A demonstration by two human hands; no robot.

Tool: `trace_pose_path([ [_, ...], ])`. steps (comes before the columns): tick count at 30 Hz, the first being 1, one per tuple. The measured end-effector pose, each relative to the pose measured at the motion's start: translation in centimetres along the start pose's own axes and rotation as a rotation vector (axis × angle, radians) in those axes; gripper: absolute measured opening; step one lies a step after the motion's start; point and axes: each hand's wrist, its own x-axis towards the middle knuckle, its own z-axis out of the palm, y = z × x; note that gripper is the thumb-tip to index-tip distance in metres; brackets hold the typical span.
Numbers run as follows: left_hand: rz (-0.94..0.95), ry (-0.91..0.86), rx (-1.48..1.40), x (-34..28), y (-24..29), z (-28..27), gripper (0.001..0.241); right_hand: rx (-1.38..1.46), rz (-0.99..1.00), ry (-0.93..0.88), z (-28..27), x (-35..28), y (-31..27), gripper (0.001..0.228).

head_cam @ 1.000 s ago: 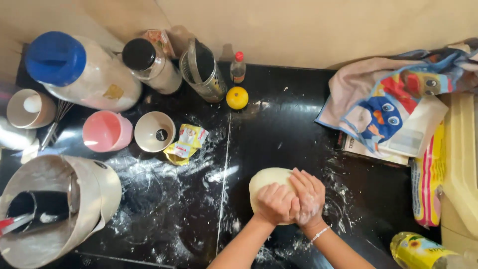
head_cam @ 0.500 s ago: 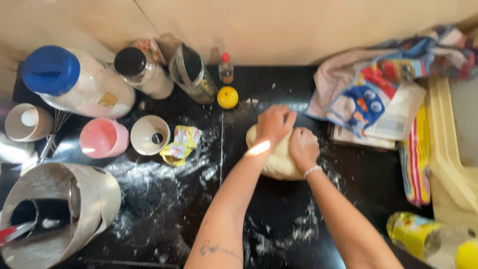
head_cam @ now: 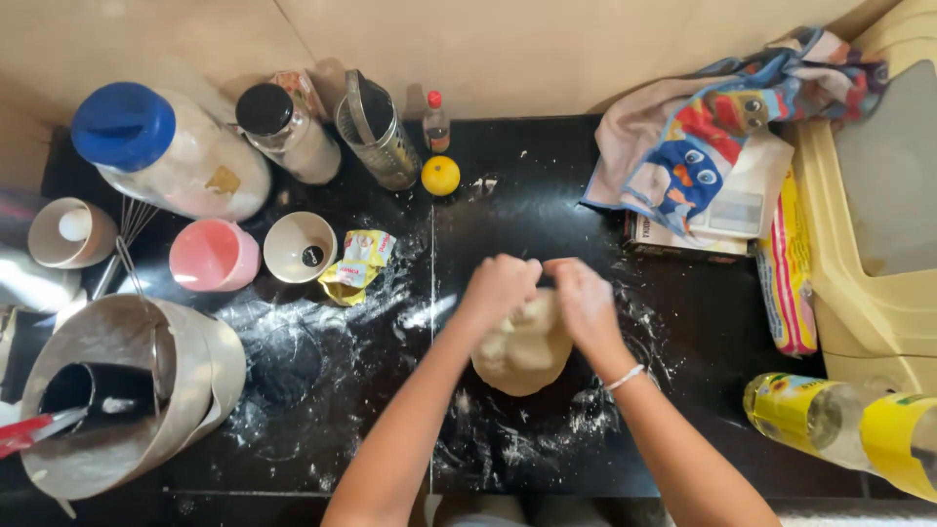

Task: The person is kneading a ball of dough on a floured black countertop.

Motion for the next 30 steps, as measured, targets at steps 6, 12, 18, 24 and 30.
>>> trace_pose_path([
  [6, 0.292, 0.959, 0.116, -15.3, 6.7, 4.3, 0.032, -0.161, -0.819, 0.046, 1.4, -12.0, 3.9, 0.045],
  [12, 0.494, 0.933, 0.109, -16.6, 4.6, 9.6, 0.044, -0.328, -1.122, 0.209, 4.5, -13.5, 14.6, 0.052],
  [18, 0.401, 1.045, 0.102, -7.4, 2.4, 4.5, 0.047, -0.298, -0.894, 0.203, 5.5, -4.5, 9.8, 0.049],
  [24, 0.315, 1.097, 0.096, 0.8, -1.0, 5.7, 0.036, -0.241, -0.694, 0.33, 6.5, 3.4, 7.1, 0.037],
  [30, 0.144, 0.879, -0.031, 7.2, -2.3, 1.7, 0.024, -0.196, -0.098, 0.186, 5.9, 7.7, 2.1, 0.027],
])
